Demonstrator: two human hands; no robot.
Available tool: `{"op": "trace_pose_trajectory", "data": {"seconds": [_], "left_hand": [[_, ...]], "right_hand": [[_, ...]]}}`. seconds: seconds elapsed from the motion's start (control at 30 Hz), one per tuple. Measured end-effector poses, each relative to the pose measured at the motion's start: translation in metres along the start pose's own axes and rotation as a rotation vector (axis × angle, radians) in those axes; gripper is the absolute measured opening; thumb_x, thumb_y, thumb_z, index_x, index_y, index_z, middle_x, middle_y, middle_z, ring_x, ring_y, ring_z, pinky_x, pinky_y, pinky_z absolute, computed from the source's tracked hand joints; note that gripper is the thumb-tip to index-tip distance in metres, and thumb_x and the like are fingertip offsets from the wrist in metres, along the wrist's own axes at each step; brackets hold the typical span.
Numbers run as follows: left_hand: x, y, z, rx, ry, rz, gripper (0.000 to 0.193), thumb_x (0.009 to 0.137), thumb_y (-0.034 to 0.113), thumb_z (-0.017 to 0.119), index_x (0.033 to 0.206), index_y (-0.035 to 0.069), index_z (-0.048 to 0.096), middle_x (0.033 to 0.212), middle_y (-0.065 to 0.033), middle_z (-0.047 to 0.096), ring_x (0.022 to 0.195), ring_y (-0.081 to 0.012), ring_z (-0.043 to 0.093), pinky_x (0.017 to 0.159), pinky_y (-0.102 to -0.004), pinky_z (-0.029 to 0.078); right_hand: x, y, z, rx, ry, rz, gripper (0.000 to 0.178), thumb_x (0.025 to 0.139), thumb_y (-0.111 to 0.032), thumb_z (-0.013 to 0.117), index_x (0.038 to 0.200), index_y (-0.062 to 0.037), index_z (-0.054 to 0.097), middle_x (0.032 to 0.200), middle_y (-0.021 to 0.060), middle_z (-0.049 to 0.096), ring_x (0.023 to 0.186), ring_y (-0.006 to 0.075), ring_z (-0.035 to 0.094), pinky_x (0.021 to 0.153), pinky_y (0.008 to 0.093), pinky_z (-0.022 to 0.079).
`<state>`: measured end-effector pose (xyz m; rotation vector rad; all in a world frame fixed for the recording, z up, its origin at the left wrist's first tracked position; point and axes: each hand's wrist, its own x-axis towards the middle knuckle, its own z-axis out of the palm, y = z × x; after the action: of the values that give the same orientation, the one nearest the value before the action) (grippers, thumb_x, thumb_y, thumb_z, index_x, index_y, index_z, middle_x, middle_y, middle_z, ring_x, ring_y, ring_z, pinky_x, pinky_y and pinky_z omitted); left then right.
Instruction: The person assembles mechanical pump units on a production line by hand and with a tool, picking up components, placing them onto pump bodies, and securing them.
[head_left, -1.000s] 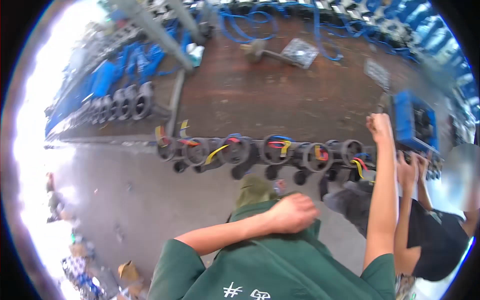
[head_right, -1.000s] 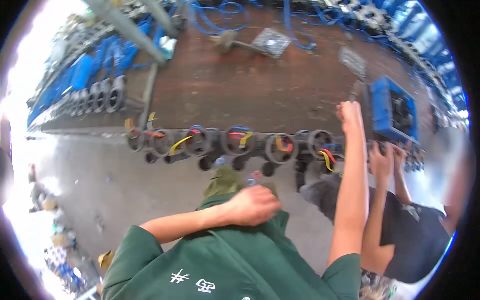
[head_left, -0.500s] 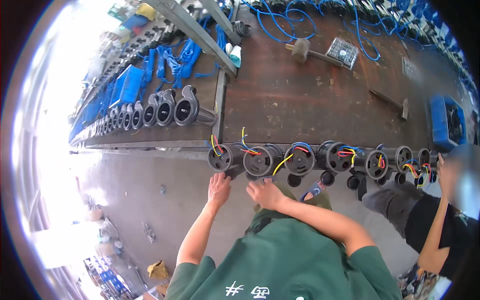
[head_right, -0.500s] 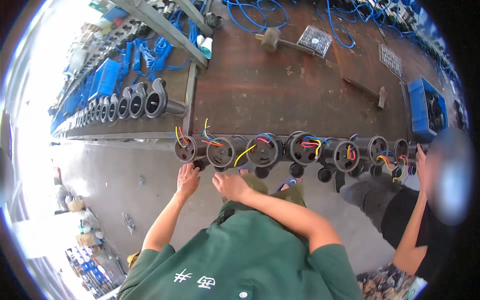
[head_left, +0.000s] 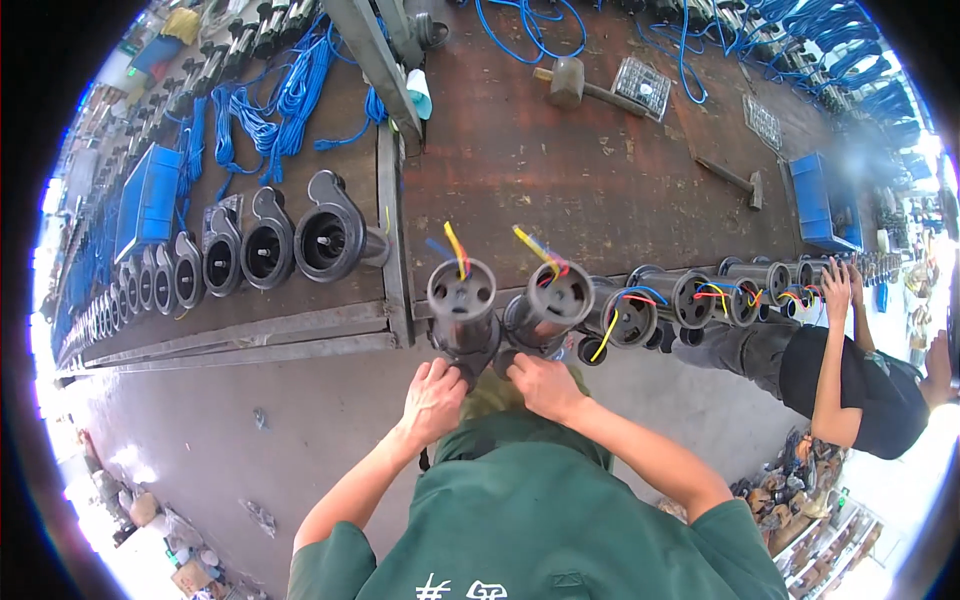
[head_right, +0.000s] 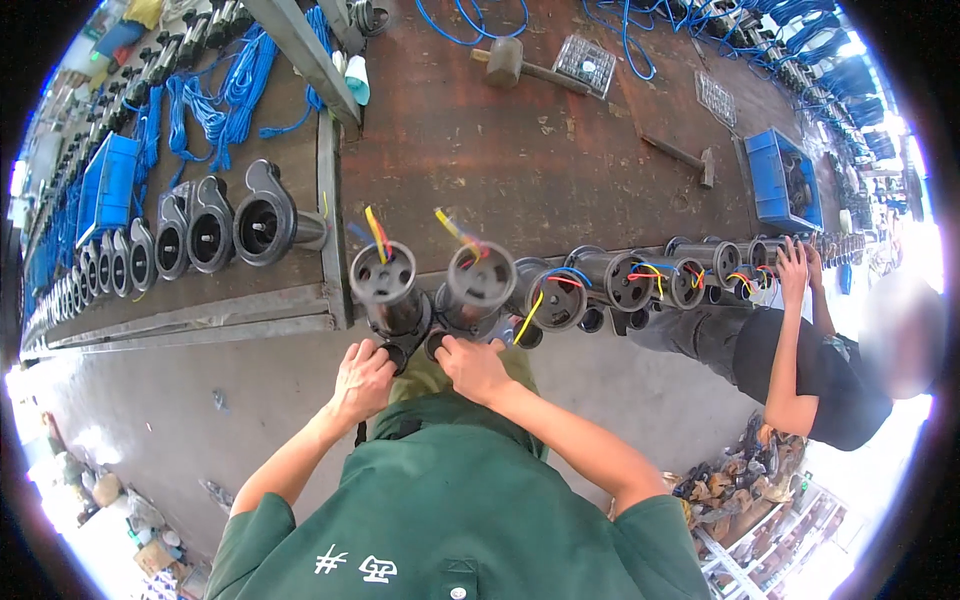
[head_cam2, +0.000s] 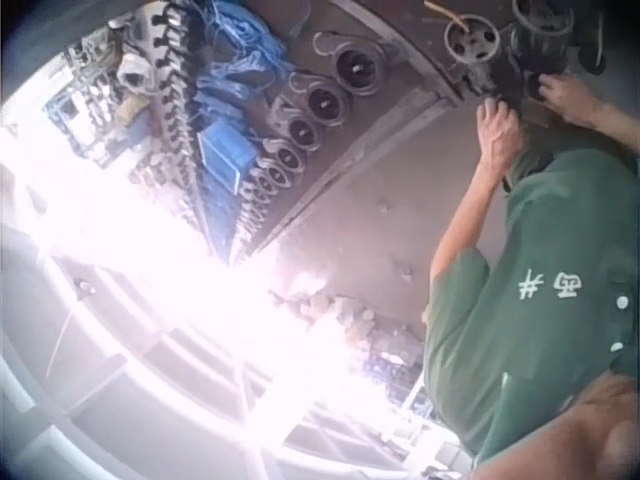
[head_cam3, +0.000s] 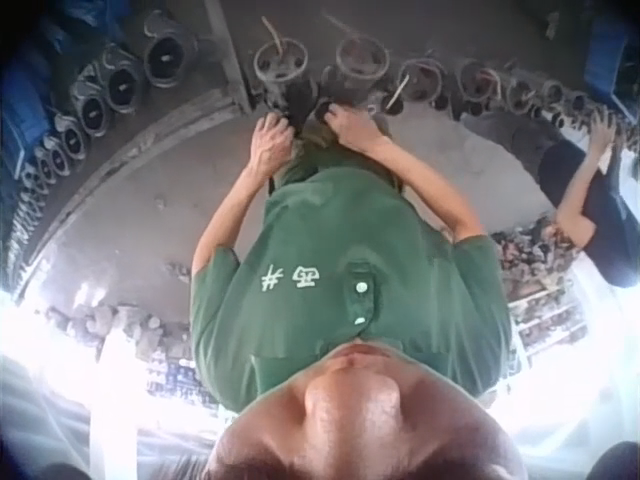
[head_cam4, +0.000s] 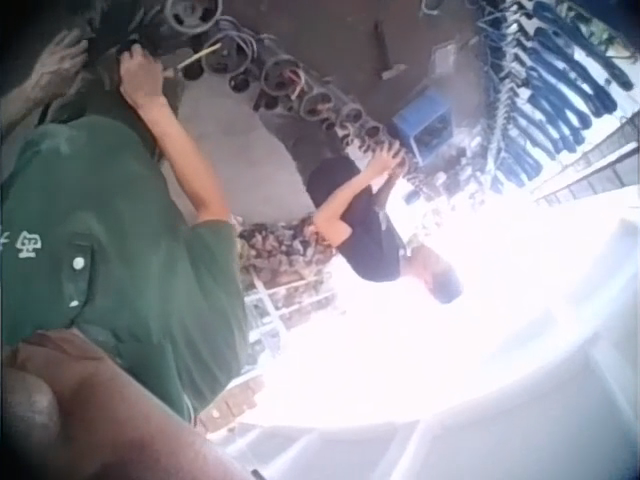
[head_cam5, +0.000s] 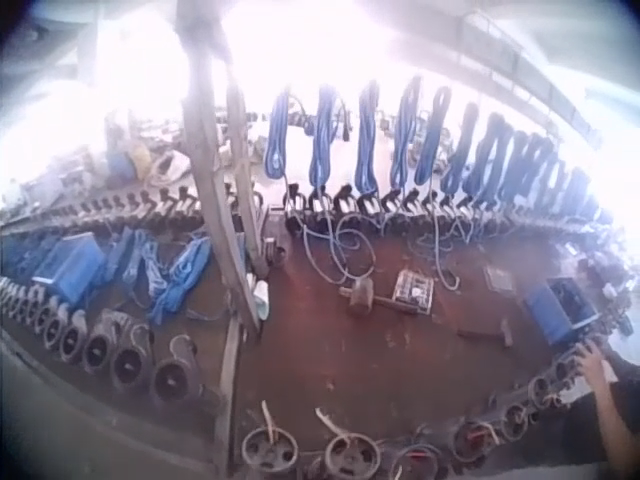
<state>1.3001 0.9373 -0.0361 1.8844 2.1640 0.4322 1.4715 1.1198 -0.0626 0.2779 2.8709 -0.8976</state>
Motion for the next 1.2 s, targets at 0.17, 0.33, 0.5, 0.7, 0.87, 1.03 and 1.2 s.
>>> {"op": "trace_pose_trajectory", "data": {"seconds": [0.17, 0.33, 0.5, 0.7, 0.87, 1.03, 1.2], "left_hand": [[0.054, -0.011, -0.053, -0.14, 0.032, -0.016, 0.025, 0.072, 0.018, 0.079, 0.084, 0.005, 0.061, 0.089, -0.0095, 0.059, 0.095, -0.0321, 0.053, 0.085, -0.0431, 0.044], [0.124, -0.052, -0.057, -0.08, 0.458, -0.188, 0.028, 0.079, 0.022, 0.075, 0.061, 0.007, 0.06, 0.06, -0.0117, 0.057, 0.072, -0.0331, 0.056, 0.072, -0.045, 0.045], [0.215, -0.078, -0.099, -0.039, 0.249, -0.601, 0.035, 0.087, 0.031, 0.061, 0.074, 0.001, 0.074, 0.078, -0.0225, 0.071, 0.079, -0.0395, 0.071, 0.077, -0.0471, 0.056], [0.283, -0.16, -0.099, -0.013, 0.167, -0.674, 0.04, 0.092, 0.034, 0.053, 0.091, 0.002, 0.077, 0.095, -0.024, 0.073, 0.095, -0.0399, 0.072, 0.087, -0.0463, 0.056], [0.254, -0.123, -0.106, 0.059, 0.698, -0.436, 0.032, 0.092, 0.027, 0.06, 0.107, 0.0, 0.068, 0.105, -0.0225, 0.067, 0.108, -0.0415, 0.061, 0.101, -0.0498, 0.046], [0.138, -0.047, -0.069, -0.878, 0.947, -0.891, 0.034, 0.094, 0.027, 0.069, 0.108, 0.0, 0.052, 0.108, -0.0137, 0.055, 0.095, -0.026, 0.058, 0.086, -0.0463, 0.051], [0.147, -0.113, -0.026, -2.216, 0.49, -0.973, 0.038, 0.097, 0.007, 0.054, 0.132, -0.005, 0.047, 0.128, -0.0256, 0.058, 0.117, -0.0446, 0.061, 0.098, -0.0621, 0.055]], "right_hand": [[0.047, -0.026, -0.076, -0.005, 0.163, 0.229, 0.027, 0.084, -0.027, 0.068, 0.092, -0.0019, 0.062, 0.094, 0.0189, 0.066, 0.088, 0.0369, 0.068, 0.074, 0.0479, 0.056], [0.089, -0.019, -0.138, -0.133, 0.374, 0.439, 0.048, 0.084, -0.048, 0.069, 0.073, -0.001, 0.071, 0.074, 0.0229, 0.07, 0.075, 0.041, 0.07, 0.071, 0.0487, 0.056], [0.15, 0.001, -0.195, -0.08, 0.41, 0.437, 0.041, 0.081, -0.046, 0.067, 0.076, -0.0062, 0.077, 0.076, 0.0217, 0.07, 0.077, 0.0404, 0.071, 0.071, 0.0477, 0.057], [0.255, 0.064, -0.197, -0.058, 0.314, 0.434, 0.048, 0.091, -0.051, 0.056, 0.088, -0.0096, 0.08, 0.093, 0.0205, 0.074, 0.093, 0.0392, 0.072, 0.087, 0.0474, 0.057], [0.26, 0.069, -0.205, 0.169, 0.292, 0.494, 0.067, 0.097, -0.062, 0.049, 0.113, -0.0003, 0.07, 0.112, 0.0238, 0.071, 0.109, 0.0407, 0.067, 0.095, 0.0492, 0.052], [0.179, 0.034, -0.143, 0.033, 1.116, 0.484, 0.068, 0.082, -0.033, 0.079, 0.129, 0.0075, 0.052, 0.114, 0.0232, 0.061, 0.116, 0.0426, 0.053, 0.107, 0.0525, 0.038], [0.181, 0.025, -0.128, 1.6, 0.511, 0.931, 0.079, 0.081, -0.062, 0.078, 0.117, 0.0056, 0.059, 0.097, 0.0154, 0.068, 0.074, 0.0209, 0.068, 0.056, 0.0354, 0.056]]}}
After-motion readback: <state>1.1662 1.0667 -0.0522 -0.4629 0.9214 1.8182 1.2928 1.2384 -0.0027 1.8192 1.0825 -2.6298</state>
